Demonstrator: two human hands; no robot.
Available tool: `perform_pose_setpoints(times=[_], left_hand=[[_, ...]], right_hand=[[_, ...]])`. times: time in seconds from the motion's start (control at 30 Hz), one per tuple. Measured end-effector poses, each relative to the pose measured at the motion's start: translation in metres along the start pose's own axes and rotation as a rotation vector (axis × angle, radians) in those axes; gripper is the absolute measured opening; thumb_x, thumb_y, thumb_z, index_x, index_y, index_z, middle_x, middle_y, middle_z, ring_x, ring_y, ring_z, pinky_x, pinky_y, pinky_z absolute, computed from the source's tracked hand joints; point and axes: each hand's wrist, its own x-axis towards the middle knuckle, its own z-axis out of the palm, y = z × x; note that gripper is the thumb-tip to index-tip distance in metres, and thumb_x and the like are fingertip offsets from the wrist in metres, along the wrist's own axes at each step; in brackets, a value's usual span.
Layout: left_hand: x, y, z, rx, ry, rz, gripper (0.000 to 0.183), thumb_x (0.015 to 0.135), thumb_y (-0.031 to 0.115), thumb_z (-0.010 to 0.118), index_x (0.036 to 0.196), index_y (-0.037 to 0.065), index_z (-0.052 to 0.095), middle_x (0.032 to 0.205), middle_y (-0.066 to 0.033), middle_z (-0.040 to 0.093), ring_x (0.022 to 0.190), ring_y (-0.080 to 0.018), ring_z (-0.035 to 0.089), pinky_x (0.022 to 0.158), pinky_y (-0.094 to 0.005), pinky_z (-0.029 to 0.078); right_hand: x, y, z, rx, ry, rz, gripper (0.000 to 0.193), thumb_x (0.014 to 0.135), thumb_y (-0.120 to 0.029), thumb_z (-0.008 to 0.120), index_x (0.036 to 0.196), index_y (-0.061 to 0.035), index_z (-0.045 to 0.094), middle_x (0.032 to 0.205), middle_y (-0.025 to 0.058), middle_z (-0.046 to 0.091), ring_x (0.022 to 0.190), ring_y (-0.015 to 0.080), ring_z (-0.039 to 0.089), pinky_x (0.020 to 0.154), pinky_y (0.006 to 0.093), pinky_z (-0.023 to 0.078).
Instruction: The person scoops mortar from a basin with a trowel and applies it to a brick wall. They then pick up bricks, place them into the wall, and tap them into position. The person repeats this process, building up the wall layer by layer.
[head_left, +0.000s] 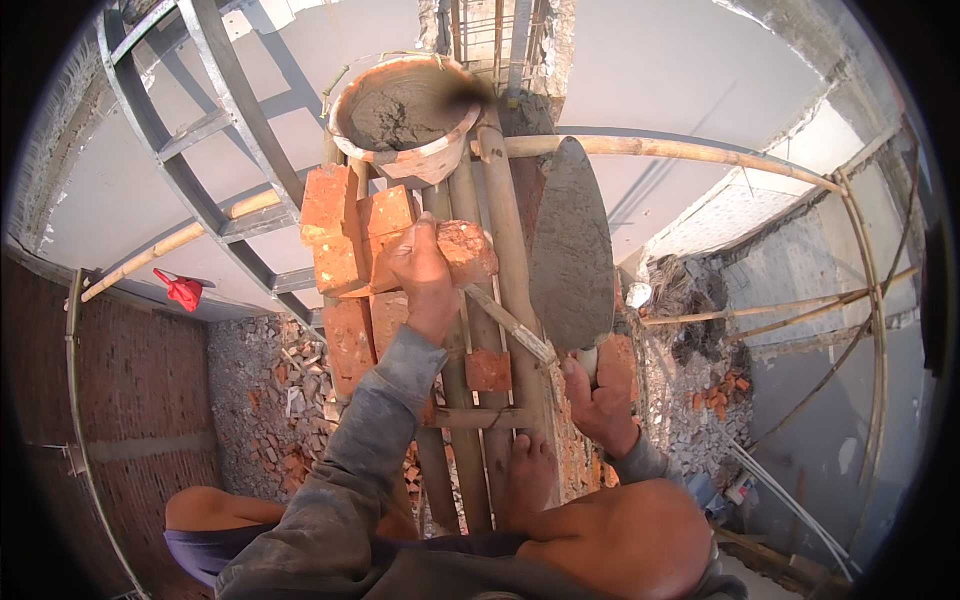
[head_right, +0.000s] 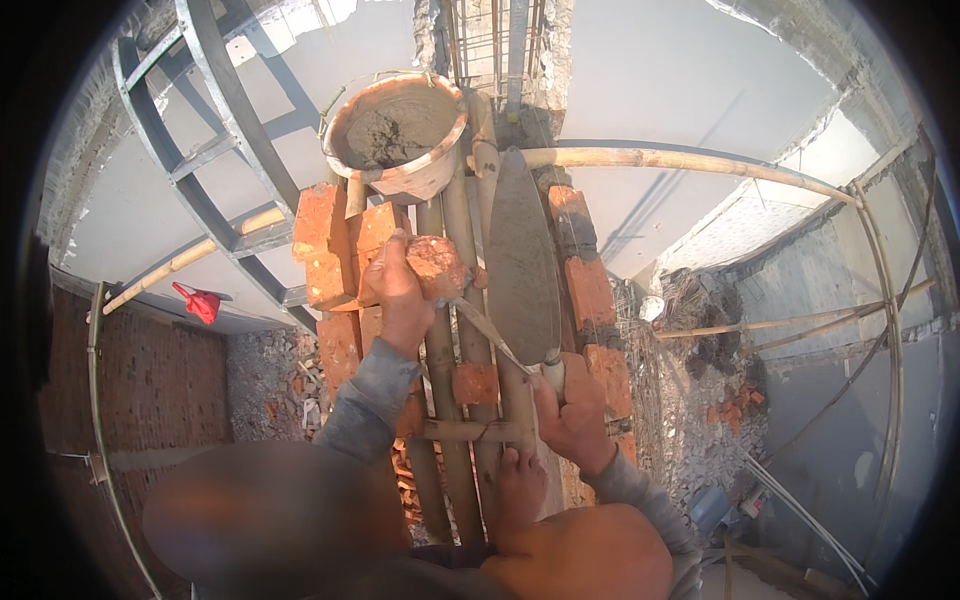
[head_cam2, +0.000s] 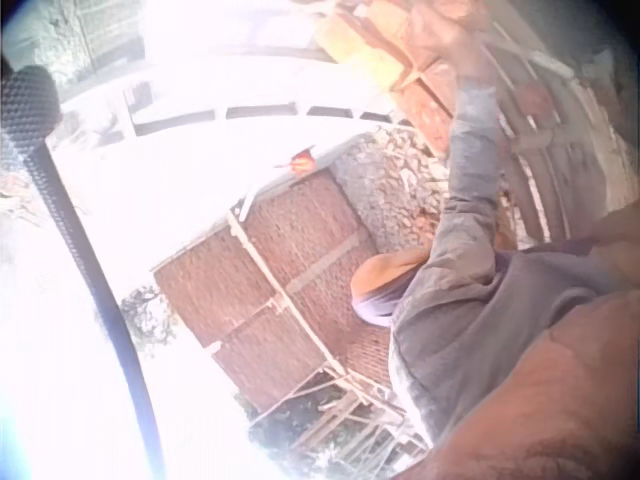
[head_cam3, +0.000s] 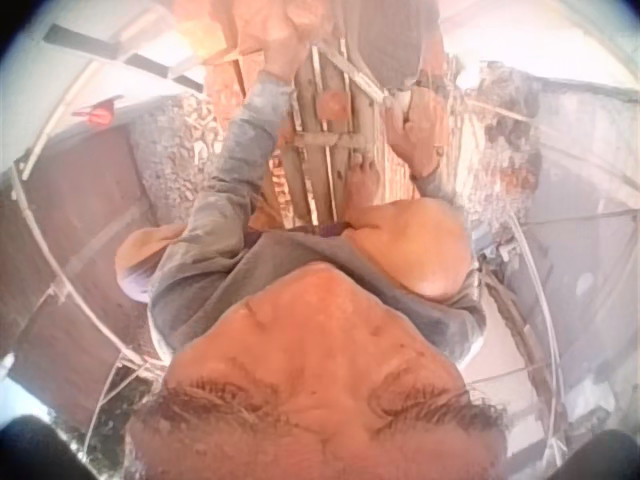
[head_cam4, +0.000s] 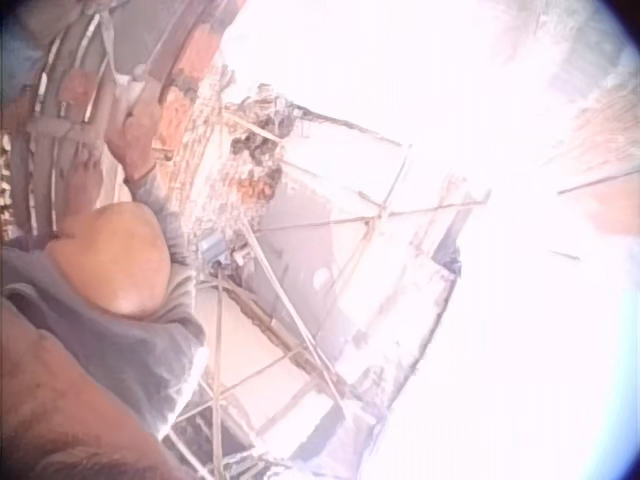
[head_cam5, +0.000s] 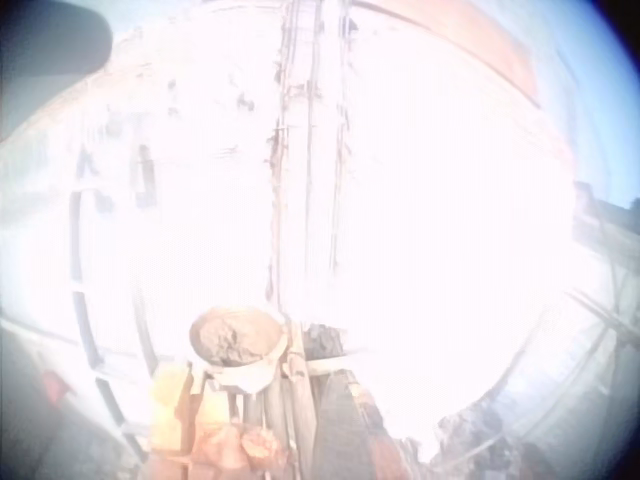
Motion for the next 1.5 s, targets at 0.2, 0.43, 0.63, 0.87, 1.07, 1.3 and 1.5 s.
perform_pose_setpoints(times=[0.2, 0.43, 0.63, 0.87, 1.07, 1.3, 1.5], left_hand=[[0.006, -0.014, -0.019, 0.184, 0.051, 0.326, 0.026, 0.103, 0.012, 0.057, 0.087, -0.006, 0.068, 0.080, 0.0017, 0.060, 0.075, -0.0079, 0.050, 0.066, -0.0296, 0.043], [0.005, -0.011, -0.029, 0.283, 0.054, 0.376, 0.026, 0.101, 0.012, 0.056, 0.090, -0.008, 0.070, 0.081, -0.0029, 0.065, 0.077, -0.0112, 0.057, 0.070, -0.0313, 0.047], [0.005, -0.023, -0.046, 0.354, 0.013, 0.330, 0.021, 0.097, 0.009, 0.060, 0.088, -0.006, 0.071, 0.084, -0.0056, 0.068, 0.081, -0.0140, 0.062, 0.075, -0.0336, 0.051], [0.007, -0.023, -0.043, 0.306, -0.005, 0.343, 0.019, 0.097, 0.007, 0.059, 0.089, -0.006, 0.070, 0.086, -0.0027, 0.069, 0.081, -0.0118, 0.060, 0.074, -0.0303, 0.050], [0.013, -0.013, -0.044, 0.201, 0.066, 0.275, 0.023, 0.098, 0.008, 0.057, 0.092, -0.006, 0.072, 0.085, -0.0034, 0.070, 0.078, -0.0116, 0.060, 0.073, -0.0298, 0.050], [0.008, 0.005, -0.021, -0.033, 0.000, 0.008, 0.020, 0.101, 0.012, 0.056, 0.100, -0.005, 0.068, 0.095, -0.0129, 0.073, 0.080, -0.0216, 0.072, 0.071, -0.0371, 0.061], [-0.001, 0.030, -0.016, -0.201, -0.196, -0.781, 0.026, 0.105, 0.023, 0.057, 0.117, 0.002, 0.066, 0.111, -0.0153, 0.075, 0.098, -0.0268, 0.076, 0.076, -0.0415, 0.062]], right_hand=[[0.022, -0.043, -0.011, -0.032, -0.145, 0.036, 0.016, 0.099, -0.011, 0.070, 0.104, 0.0006, 0.060, 0.078, 0.0162, 0.064, 0.062, 0.0306, 0.062, 0.057, 0.0436, 0.048], [0.033, -0.065, 0.003, 0.145, 0.274, -0.274, 0.021, 0.112, -0.018, 0.051, 0.104, 0.0010, 0.055, 0.076, 0.0082, 0.062, 0.061, 0.0152, 0.057, 0.054, 0.0319, 0.046], [0.037, -0.047, -0.022, 0.322, 0.210, 0.069, 0.019, 0.113, -0.013, 0.046, 0.099, -0.0010, 0.051, 0.075, 0.0077, 0.061, 0.057, 0.0119, 0.053, 0.054, 0.0302, 0.046], [0.033, -0.056, 0.012, -0.185, -0.075, -0.099, 0.016, 0.112, -0.016, 0.051, 0.104, -0.0028, 0.054, 0.080, 0.0108, 0.063, 0.065, 0.0121, 0.059, 0.056, 0.0314, 0.046], [0.039, -0.033, -0.025, 0.910, 0.556, 0.090, 0.028, 0.113, -0.024, 0.051, 0.096, -0.0023, 0.054, 0.065, 0.0045, 0.057, 0.053, 0.0110, 0.050, 0.052, 0.0279, 0.044], [0.004, -0.017, 0.031, 0.032, -0.134, 0.110, 0.015, 0.104, -0.014, 0.060, 0.106, 0.0009, 0.058, 0.075, 0.0190, 0.063, 0.058, 0.0356, 0.060, 0.057, 0.0430, 0.047], [0.034, -0.003, -0.024, -0.204, -0.035, -0.001, 0.016, 0.101, -0.010, 0.068, 0.109, 0.0015, 0.061, 0.078, 0.0198, 0.065, 0.064, 0.0366, 0.066, 0.058, 0.0420, 0.048]])
